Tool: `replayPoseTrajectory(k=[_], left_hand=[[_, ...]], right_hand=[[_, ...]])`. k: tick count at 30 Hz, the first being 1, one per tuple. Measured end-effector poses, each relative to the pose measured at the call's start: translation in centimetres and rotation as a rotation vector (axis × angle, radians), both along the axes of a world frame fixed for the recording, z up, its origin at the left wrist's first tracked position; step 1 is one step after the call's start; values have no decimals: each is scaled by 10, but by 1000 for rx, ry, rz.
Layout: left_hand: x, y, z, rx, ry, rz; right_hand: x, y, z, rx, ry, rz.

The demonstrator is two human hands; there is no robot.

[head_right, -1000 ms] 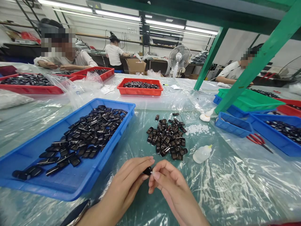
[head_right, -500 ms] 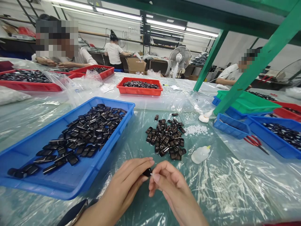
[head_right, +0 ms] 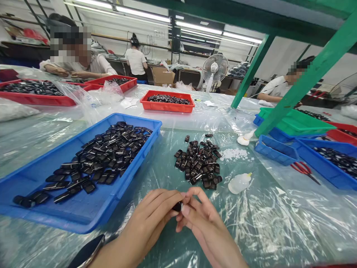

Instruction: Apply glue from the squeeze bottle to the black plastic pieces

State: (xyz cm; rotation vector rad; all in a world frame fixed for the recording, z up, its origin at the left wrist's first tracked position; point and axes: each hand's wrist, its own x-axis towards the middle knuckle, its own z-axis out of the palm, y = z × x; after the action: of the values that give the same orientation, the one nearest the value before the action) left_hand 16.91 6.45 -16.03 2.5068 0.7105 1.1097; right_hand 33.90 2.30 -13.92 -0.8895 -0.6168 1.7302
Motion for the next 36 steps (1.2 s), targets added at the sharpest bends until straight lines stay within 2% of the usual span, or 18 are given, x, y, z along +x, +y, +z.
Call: replayPoseTrajectory(k=[4,7,8,10,11,13,14,15,16,18,20,23,26,28,31,33,36], left_hand=[[1,0,2,67,34,19],[2,-3,10,140,17,-7],[0,-4,15,172,3,-19],[-10,-4,29,238,-22,49],[-19,-2,36,277,-26,145],[-40,8,49,308,29,446],[-51,14,54,332,97,573],[-61,21,56,380,137,676],[-68,27,56,420,164,762],[-70,33,45,451,262,784],[-55,31,25,446,343,660],[-13,29,-9,257,510,401],[23,46,-28,182,546,380],[33,65,-30,137,542,413],[34,87,-24,74,514,443],[30,89,-19,45,486,439],[23,76,-12,13,435,390]], right_hand=[[1,0,-6,15,-13,57],[-6,-7,-9,95,-140,-40],[-6,-9,-9,160,-191,-125],[4,-14,-11,314,-345,-417],[14,-15,-12,392,-444,-605],[44,-13,-17,484,-709,-956],[62,-11,-22,518,-828,-1054],[80,-7,-29,507,-933,-1051],[96,-3,-36,493,-1008,-979],[120,6,-53,322,-1110,-764],[130,14,-65,183,-1130,-598],[130,19,-70,104,-1156,-495],[128,18,-66,90,-1190,-453],[130,17,-64,76,-1190,-440],[134,14,-66,49,-1174,-446],[136,14,-69,51,-1157,-454],[137,14,-74,62,-1126,-458]])
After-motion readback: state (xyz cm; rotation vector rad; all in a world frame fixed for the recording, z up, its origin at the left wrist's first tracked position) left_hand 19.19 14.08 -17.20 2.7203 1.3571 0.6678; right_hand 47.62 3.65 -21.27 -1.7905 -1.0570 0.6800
